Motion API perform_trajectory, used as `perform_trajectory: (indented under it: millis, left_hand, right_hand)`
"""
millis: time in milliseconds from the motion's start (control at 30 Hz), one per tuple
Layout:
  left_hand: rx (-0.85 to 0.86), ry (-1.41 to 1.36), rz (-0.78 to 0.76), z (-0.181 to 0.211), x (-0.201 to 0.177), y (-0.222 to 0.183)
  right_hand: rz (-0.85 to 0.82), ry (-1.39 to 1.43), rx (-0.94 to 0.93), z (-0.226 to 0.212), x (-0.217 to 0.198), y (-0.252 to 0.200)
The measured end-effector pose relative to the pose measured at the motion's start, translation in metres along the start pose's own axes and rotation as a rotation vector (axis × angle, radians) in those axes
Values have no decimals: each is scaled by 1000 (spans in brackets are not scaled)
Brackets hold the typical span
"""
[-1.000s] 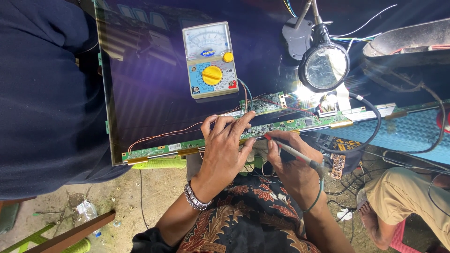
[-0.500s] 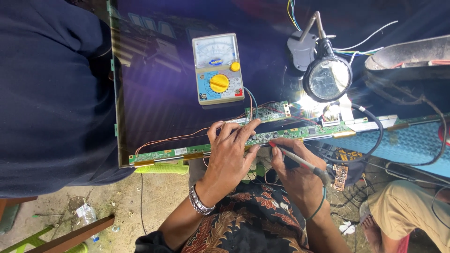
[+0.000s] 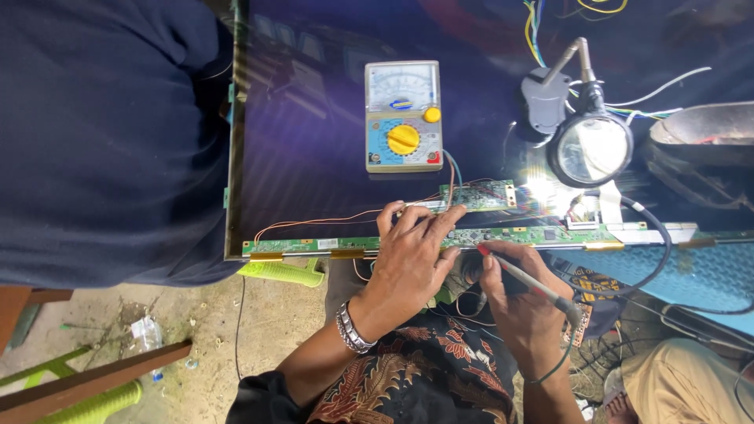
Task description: Soldering wire leads to a television circuit board and testing connections with a multimeter
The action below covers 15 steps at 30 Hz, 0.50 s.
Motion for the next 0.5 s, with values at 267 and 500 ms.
perform_trajectory:
  millis: [267,500]
  left_hand:
    - [18,-27,-19,1,1,0]
    - [-6,29,-44,-2,8,0]
  right_hand:
    - [-4,-46,-24,-5,-1,1]
    - [-9,-21,-9,-6,-2,4]
Point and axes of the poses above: each hand's wrist, its own y-axis towards the middle knuckle, its own x-axis out of the palm, z = x × y, the point moved 4 cm from there along y, towards the middle knuckle, and after that the axes turned 1 degree about -z, right-handed, at the moved point
